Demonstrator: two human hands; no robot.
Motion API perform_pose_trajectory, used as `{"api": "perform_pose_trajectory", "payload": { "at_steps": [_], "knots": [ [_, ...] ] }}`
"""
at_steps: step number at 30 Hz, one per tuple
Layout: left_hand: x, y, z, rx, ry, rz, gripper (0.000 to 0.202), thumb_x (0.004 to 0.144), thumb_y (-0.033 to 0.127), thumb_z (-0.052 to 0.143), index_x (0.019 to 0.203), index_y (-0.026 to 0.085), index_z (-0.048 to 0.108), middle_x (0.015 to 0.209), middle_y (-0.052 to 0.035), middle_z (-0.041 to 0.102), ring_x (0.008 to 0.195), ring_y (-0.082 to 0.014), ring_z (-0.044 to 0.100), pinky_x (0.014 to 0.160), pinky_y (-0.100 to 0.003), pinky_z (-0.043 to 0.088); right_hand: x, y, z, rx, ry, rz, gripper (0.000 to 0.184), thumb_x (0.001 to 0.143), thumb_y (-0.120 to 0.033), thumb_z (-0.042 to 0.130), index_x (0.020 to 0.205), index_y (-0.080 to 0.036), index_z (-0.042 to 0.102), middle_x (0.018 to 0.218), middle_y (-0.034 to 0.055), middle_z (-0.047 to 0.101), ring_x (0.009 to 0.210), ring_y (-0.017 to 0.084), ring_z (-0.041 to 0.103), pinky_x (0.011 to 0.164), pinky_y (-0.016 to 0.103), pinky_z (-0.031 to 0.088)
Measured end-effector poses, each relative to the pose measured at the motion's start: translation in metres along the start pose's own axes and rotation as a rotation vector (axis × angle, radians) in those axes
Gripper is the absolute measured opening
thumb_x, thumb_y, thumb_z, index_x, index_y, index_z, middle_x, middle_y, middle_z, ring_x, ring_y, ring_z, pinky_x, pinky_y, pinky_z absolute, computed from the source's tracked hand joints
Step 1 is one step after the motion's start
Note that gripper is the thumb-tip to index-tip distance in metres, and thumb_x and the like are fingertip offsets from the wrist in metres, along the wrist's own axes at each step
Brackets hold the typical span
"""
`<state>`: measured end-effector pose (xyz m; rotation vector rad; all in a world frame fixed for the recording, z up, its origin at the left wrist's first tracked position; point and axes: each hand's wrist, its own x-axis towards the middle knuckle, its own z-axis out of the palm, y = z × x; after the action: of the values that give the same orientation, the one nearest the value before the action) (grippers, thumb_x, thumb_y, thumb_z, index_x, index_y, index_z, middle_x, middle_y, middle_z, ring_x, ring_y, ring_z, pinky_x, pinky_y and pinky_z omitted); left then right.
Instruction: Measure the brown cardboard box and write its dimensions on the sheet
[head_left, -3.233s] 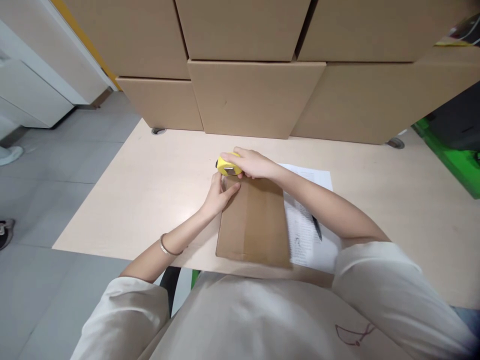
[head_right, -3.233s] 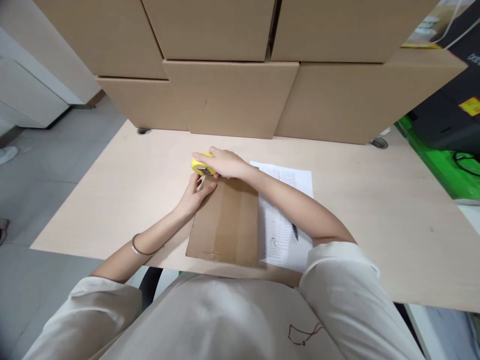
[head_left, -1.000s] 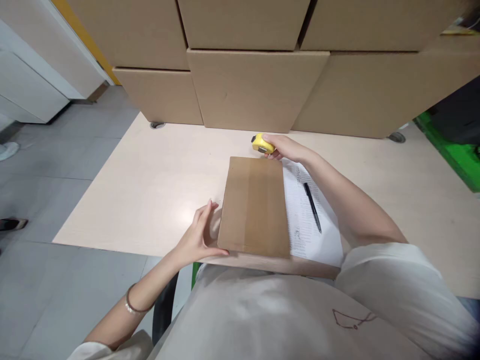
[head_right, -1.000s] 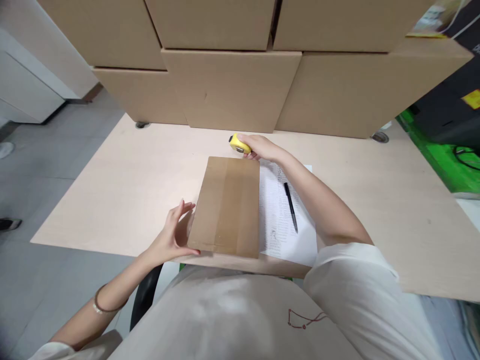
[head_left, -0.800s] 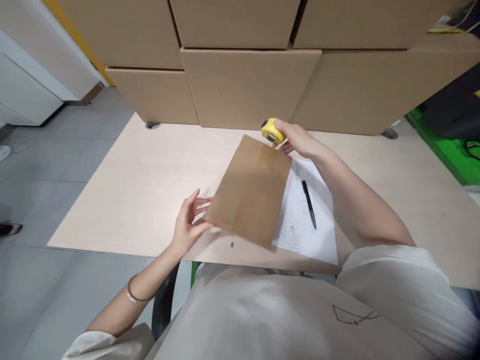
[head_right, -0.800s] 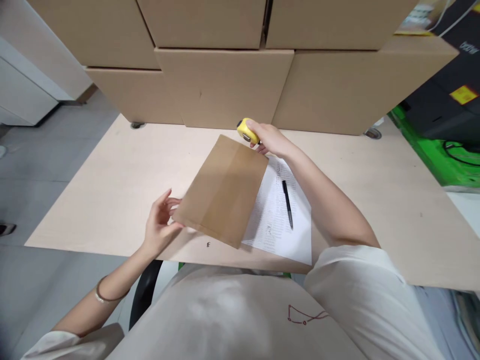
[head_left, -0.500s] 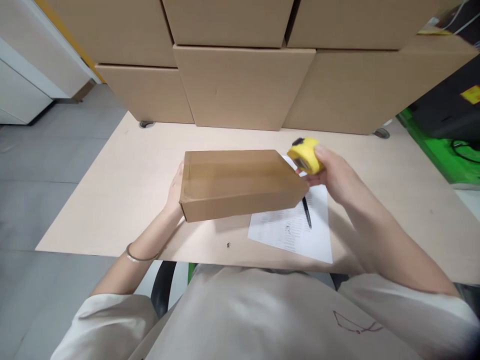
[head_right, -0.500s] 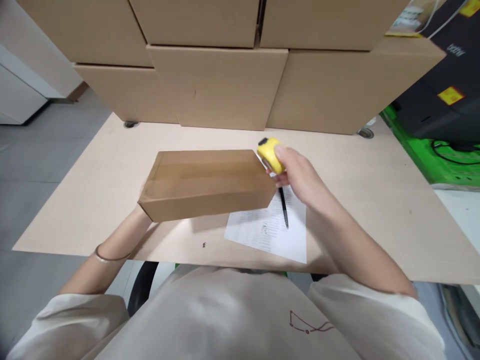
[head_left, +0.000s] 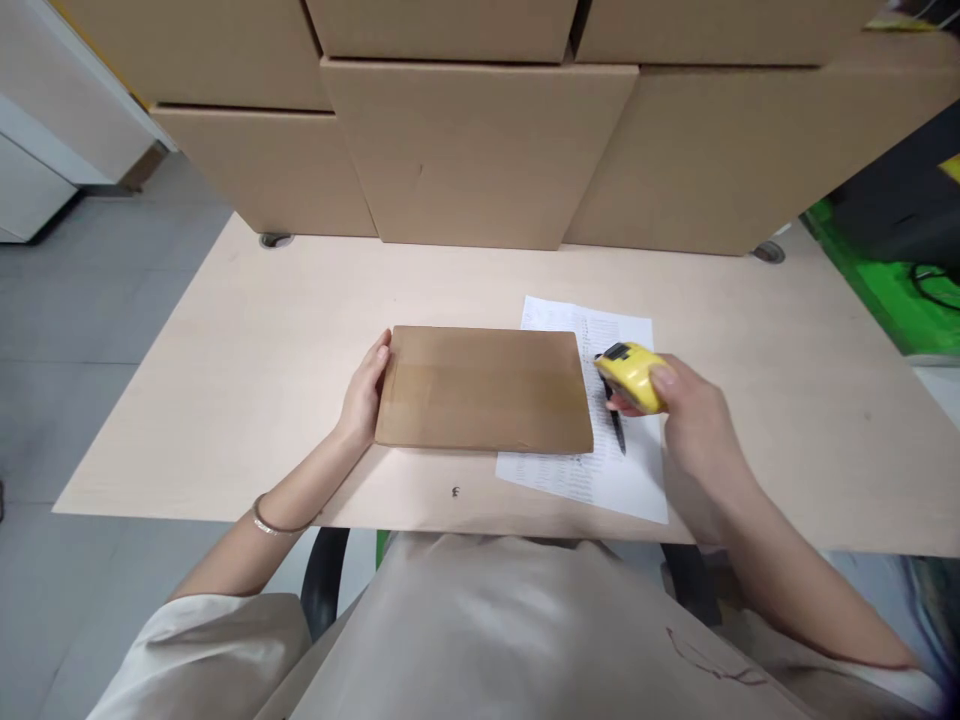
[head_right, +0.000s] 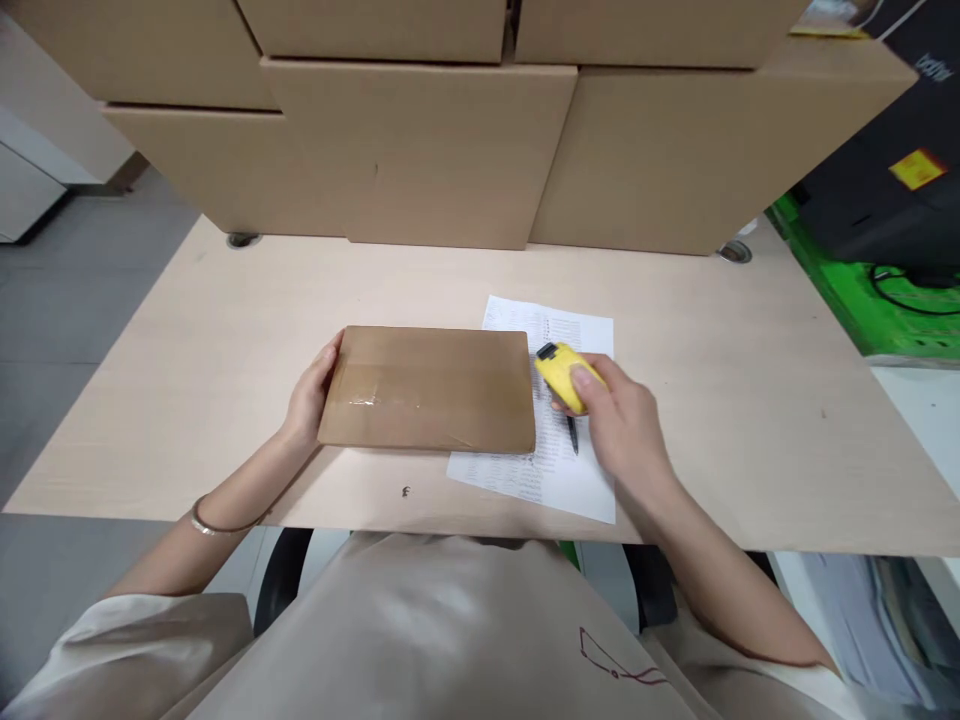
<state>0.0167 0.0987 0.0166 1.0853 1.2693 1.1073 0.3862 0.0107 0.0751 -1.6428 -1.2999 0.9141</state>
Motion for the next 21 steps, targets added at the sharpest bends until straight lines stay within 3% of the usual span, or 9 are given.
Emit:
{"api": "perform_pose_trajectory", "payload": {
  "at_steps": [2, 5, 10, 14, 17, 21],
  "knots": [
    [-0.006, 0.002, -0.001, -0.024, -0.068, 0.003, 0.076, 0.096, 0.06, 0.066, 0.162, 0.027, 0.049, 0.178, -0.0074, 0.037, 0.164, -0.0364, 0.034, 0.134, -0.052, 0.032, 0.014, -0.016, 0.0, 0.051, 0.016, 0.022, 0.036, 0.098, -0.062, 0.06, 0.106, -0.028, 0.064, 0.074, 0.0033, 0.072, 0.059, 0.023, 0.068, 0.051, 0.033, 0.053],
    [-0.012, 0.007, -0.002, 0.012, -0.163, 0.005, 0.094, 0.086, 0.051, 0.082, 0.167, 0.028, 0.041, 0.178, -0.0098, 0.037, 0.164, -0.0411, 0.033, 0.132, -0.054, 0.035, 0.042, -0.048, 0.026, 0.167, -0.231, 0.02, 0.041, 0.094, -0.065, 0.065, 0.102, -0.028, 0.051, 0.064, -0.001, 0.068, 0.048, 0.017, 0.06, 0.04, 0.026, 0.041],
    [-0.011, 0.006, -0.001, -0.019, -0.137, 0.012, 0.097, 0.08, 0.047, 0.087, 0.164, 0.025, 0.043, 0.178, -0.0121, 0.035, 0.166, -0.0405, 0.028, 0.135, -0.054, 0.027, 0.082, -0.105, 0.118, 0.04, -0.645, -0.002, 0.048, 0.099, -0.071, 0.057, 0.1, -0.026, 0.043, 0.069, -0.0007, 0.066, 0.049, 0.013, 0.056, 0.042, 0.023, 0.043],
    [-0.008, 0.002, 0.001, -0.082, -0.191, 0.039, 0.078, 0.082, 0.045, 0.084, 0.151, 0.022, 0.055, 0.164, -0.0136, 0.055, 0.158, -0.0403, 0.042, 0.133, -0.055, 0.031, 0.097, -0.132, 0.177, -0.113, -0.763, -0.069, 0.049, 0.102, -0.072, 0.052, 0.099, -0.025, 0.041, 0.071, 0.0001, 0.064, 0.052, 0.014, 0.059, 0.046, 0.025, 0.047],
    [-0.009, 0.002, 0.002, -0.093, -0.194, 0.045, 0.074, 0.084, 0.043, 0.081, 0.15, 0.023, 0.056, 0.159, -0.0113, 0.06, 0.156, -0.0393, 0.047, 0.132, -0.055, 0.034, 0.104, -0.135, 0.193, -0.254, -0.744, -0.119, 0.05, 0.1, -0.073, 0.052, 0.097, -0.024, 0.043, 0.069, 0.0017, 0.065, 0.054, 0.016, 0.062, 0.047, 0.028, 0.049],
    [-0.011, 0.003, 0.003, -0.102, -0.225, 0.004, 0.085, 0.088, 0.041, 0.076, 0.165, 0.027, 0.043, 0.163, -0.0078, 0.058, 0.156, -0.04, 0.046, 0.132, -0.058, 0.034, 0.111, -0.127, 0.185, -0.224, -0.718, -0.137, 0.055, 0.093, -0.08, 0.058, 0.091, -0.026, 0.047, 0.061, 0.0009, 0.062, 0.047, 0.016, 0.056, 0.044, 0.03, 0.044]
  ]
}}
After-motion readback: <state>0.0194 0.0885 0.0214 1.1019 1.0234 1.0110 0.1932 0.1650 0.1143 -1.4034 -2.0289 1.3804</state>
